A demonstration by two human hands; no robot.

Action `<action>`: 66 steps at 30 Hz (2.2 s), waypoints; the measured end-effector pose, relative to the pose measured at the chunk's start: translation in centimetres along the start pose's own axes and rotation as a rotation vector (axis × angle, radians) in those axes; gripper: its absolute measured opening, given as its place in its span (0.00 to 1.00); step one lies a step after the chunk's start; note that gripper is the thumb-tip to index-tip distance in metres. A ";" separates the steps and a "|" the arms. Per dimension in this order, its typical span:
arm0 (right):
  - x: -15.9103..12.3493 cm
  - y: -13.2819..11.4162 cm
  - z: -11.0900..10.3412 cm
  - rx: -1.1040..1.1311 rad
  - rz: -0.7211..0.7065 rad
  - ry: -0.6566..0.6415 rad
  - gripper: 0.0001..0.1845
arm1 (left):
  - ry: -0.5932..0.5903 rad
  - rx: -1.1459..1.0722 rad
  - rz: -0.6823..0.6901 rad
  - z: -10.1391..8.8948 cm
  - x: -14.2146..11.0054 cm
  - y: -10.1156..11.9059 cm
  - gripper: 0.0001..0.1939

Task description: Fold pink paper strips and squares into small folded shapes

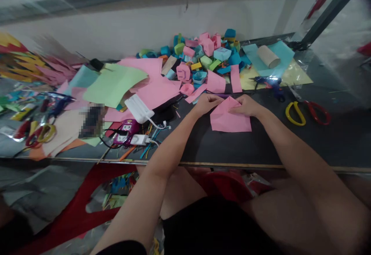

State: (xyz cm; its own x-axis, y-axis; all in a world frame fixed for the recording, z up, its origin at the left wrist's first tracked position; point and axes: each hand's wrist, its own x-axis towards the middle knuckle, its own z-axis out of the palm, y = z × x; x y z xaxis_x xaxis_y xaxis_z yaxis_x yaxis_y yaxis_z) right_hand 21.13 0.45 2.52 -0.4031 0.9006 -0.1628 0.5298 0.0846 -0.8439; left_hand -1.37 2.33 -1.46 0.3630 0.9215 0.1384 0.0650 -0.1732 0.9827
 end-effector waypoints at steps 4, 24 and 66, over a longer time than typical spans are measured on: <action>-0.1 -0.4 -0.1 0.010 0.018 -0.011 0.26 | -0.008 -0.019 -0.006 -0.1 0.0 0.1 0.28; -0.8 -0.8 0.3 -0.053 -0.005 -0.056 0.30 | 0.134 0.112 0.099 1.8 -0.8 0.3 0.17; 0.0 0.1 1.0 -0.121 -0.051 0.032 0.36 | 0.172 -0.033 -0.018 2.2 -0.4 1.0 0.19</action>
State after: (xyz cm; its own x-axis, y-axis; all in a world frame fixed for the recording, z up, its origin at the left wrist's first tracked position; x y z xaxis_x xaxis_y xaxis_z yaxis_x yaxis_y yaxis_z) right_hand 20.49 0.01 1.91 -0.4091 0.9066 -0.1035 0.5963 0.1798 -0.7824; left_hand 0.59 0.98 -0.82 0.1978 0.9706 0.1372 0.0383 -0.1475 0.9883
